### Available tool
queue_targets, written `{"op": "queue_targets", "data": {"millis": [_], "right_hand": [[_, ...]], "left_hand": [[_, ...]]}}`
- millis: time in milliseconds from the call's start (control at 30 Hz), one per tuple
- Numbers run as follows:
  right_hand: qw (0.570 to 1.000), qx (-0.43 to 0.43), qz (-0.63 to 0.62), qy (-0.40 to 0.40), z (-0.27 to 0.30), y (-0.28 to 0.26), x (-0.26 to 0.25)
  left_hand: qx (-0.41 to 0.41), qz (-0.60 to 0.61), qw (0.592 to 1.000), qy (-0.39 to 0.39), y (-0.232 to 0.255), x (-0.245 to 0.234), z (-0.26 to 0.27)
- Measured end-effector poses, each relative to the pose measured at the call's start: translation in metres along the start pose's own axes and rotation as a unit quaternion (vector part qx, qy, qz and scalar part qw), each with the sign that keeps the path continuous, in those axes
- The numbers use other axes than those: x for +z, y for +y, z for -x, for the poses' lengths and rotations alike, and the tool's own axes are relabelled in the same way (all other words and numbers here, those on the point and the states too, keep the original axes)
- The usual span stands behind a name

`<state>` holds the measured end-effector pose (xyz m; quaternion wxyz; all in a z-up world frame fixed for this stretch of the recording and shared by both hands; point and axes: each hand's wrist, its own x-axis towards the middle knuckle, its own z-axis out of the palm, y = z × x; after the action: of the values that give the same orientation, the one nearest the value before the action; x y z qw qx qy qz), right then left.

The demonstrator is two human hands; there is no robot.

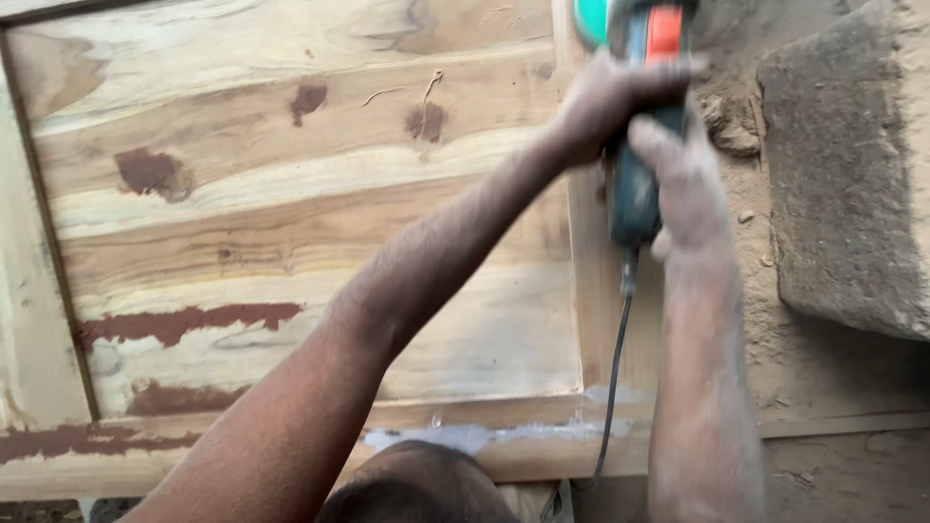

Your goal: The person uses an electric orbital sander to smooth the surface of a large wooden panel. The sander is moved systematically across the wood, removing rough patches and creating a uniform finish.

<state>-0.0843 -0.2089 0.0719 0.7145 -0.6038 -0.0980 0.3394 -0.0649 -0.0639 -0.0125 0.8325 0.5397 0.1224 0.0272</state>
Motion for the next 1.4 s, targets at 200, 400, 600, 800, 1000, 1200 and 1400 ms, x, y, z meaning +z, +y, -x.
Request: {"op": "queue_targets", "data": {"millis": [200,400,600,800,1000,1200,1400], "right_hand": [[0.987,0.112,-0.016,0.111,0.146,0.039,0.032],[0.977,0.127,-0.033,0.171,0.279,0.079,0.064],[0.972,0.130,-0.057,0.189,0.289,0.083,0.073],[0.981,0.133,-0.044,0.132,0.174,0.067,0.048],[0.995,-0.024,-0.090,0.038,0.020,0.045,0.043],[0.999,-0.002,-0.018,0.048,-0.031,0.015,0.047],[0.995,0.016,-0.052,0.084,0.062,0.040,0.049]], "left_hand": [[-0.059,-0.034,0.997,0.029,-0.009,0.041,0.155],[-0.133,-0.110,0.984,0.039,-0.028,0.070,0.290],[-0.133,-0.066,0.989,0.011,-0.029,0.070,0.299],[-0.063,-0.087,0.992,0.070,-0.029,0.024,0.186],[-0.078,0.046,0.996,-0.003,0.002,-0.053,0.041],[-0.077,0.062,0.995,0.006,0.012,-0.073,0.002],[-0.047,0.062,0.997,-0.006,-0.006,-0.030,0.069]]}}
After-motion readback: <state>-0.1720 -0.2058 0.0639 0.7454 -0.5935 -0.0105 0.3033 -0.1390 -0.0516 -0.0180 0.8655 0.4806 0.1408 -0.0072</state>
